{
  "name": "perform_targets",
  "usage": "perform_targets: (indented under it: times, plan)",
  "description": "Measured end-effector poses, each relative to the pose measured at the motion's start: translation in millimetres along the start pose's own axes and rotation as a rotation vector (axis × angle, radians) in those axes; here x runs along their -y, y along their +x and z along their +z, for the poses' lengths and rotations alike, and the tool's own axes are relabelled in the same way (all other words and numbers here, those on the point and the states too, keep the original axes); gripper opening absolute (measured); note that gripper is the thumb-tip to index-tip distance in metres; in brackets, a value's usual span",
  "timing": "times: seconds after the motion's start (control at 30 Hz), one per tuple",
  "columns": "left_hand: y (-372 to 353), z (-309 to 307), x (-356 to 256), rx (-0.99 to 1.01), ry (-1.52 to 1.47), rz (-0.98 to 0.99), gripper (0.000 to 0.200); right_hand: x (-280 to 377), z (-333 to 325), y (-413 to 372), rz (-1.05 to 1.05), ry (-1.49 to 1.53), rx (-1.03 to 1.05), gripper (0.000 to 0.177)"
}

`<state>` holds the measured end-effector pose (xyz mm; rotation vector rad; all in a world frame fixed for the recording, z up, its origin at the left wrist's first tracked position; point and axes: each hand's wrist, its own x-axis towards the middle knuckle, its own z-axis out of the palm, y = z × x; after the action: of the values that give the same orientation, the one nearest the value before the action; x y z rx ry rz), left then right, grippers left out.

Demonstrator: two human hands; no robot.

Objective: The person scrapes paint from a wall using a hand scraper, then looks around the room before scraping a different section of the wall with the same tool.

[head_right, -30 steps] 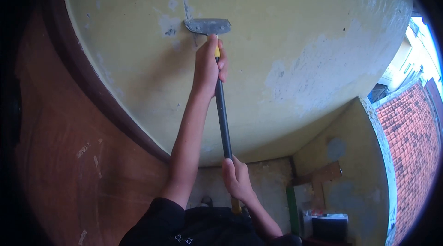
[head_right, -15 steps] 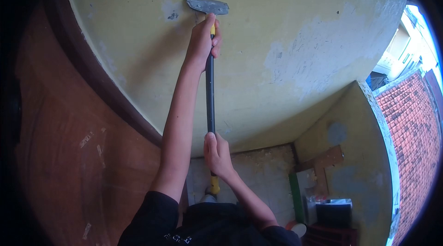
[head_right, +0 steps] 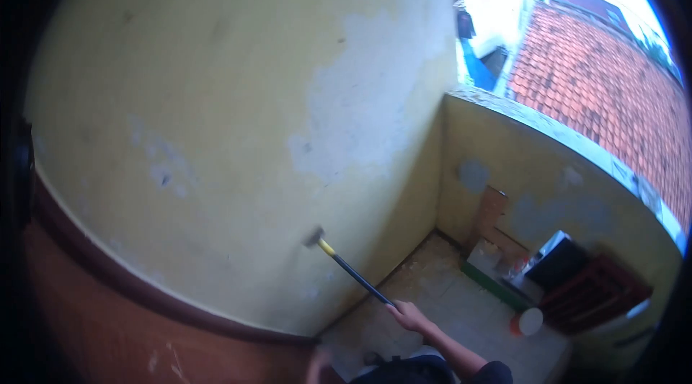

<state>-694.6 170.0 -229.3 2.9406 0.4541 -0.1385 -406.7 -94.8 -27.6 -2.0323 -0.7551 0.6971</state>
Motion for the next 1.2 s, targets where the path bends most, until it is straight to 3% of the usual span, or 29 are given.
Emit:
perform_targets:
  times: [0.03,0.07,0.1,0.17,0.23,0.4,0.47,0.57,0.63,0.7,0.8,0.87,1.03,1.2]
  plan:
    - [-4,7,11,0.316,-0.737,-0.527,0.038,-38,5,-9,0.064,-0.093,-0.043,0.05]
    - [1,31,27,0.374,-0.857,-0.701,0.038,-90,16,-13,0.22,-0.119,-0.023,0.053]
    - [11,23,26,0.389,-0.882,-0.75,0.038,-139,26,-22,0.373,-0.145,0.007,0.056]
    - [32,2,23,0.381,-0.901,-0.782,0.039,-194,33,-51,0.449,-0.325,0.048,0.058]
    - [55,-17,17,0.361,-0.912,-0.783,0.039,-229,31,-74,0.547,-0.199,0.009,0.057]
    - [93,-61,-13,0.299,-0.931,-0.76,0.039,-188,-13,-90,0.378,-0.037,-0.287,0.045]
    - [98,-75,-29,0.276,-0.935,-0.761,0.04,-161,-32,-66,0.207,0.108,-0.433,0.042]
    - [99,-89,-53,0.249,-0.938,-0.779,0.04,-115,-66,0,0.146,0.237,-0.429,0.037]
    - [94,-92,-64,0.242,-0.931,-0.797,0.04,-53,-96,26,-0.076,0.406,-0.65,0.037]
    - [87,-97,-75,0.23,-0.924,-0.826,0.041,-23,-110,57,-0.171,0.561,-0.719,0.04]
    - [69,-100,-89,0.221,-0.918,-0.863,0.041,-6,-127,111,-0.253,0.591,-0.559,0.05]
    - [58,-101,-96,0.217,-0.913,-0.885,0.041,24,-148,132,-0.304,0.605,-0.486,0.048]
    - [25,-105,-113,0.21,-0.907,-0.919,0.042,50,-152,171,-0.155,0.477,-0.37,0.053]
    - [-5,-104,-120,0.208,-0.912,-0.932,0.042,55,-148,156,-0.114,0.49,-0.345,0.053]
